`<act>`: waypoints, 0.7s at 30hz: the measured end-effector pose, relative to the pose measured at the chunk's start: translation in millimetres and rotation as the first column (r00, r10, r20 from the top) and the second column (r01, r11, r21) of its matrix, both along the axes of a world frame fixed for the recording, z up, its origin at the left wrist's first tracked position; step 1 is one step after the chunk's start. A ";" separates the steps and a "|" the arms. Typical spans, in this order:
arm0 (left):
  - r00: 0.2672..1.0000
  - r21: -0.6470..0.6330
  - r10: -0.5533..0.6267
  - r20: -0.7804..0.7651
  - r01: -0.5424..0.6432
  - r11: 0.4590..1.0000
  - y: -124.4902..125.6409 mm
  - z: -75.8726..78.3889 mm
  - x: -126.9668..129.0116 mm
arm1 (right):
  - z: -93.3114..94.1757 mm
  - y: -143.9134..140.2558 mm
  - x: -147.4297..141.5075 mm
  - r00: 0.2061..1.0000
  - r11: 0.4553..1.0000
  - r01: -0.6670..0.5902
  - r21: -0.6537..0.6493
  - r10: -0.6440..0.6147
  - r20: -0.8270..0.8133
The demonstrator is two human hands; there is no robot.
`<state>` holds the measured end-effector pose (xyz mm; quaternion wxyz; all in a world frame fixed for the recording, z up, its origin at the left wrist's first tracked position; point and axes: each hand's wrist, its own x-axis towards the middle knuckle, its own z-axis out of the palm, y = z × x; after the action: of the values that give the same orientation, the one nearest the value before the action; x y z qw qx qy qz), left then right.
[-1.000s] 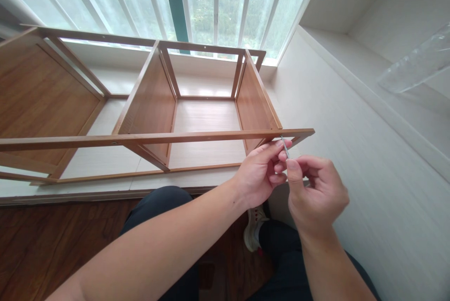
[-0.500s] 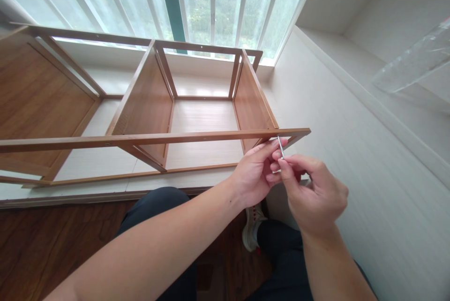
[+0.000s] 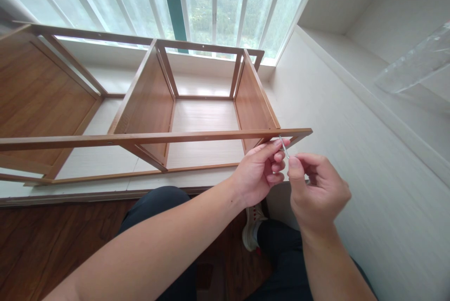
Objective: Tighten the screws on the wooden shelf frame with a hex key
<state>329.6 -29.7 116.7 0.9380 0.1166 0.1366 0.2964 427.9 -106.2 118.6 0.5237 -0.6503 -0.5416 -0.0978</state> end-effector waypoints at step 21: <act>0.999 0.034 -0.003 -0.043 0.004 0.999 0.1 1.3 -1.4 | -6.8 5.8 -3.7 0.837 0.981 -0.162 0.110 0.196 -0.511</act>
<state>328.2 -29.6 118.0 0.9334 0.1390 0.1512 0.2944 424.2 -100.4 111.7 0.6769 -0.5825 -0.4354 0.1137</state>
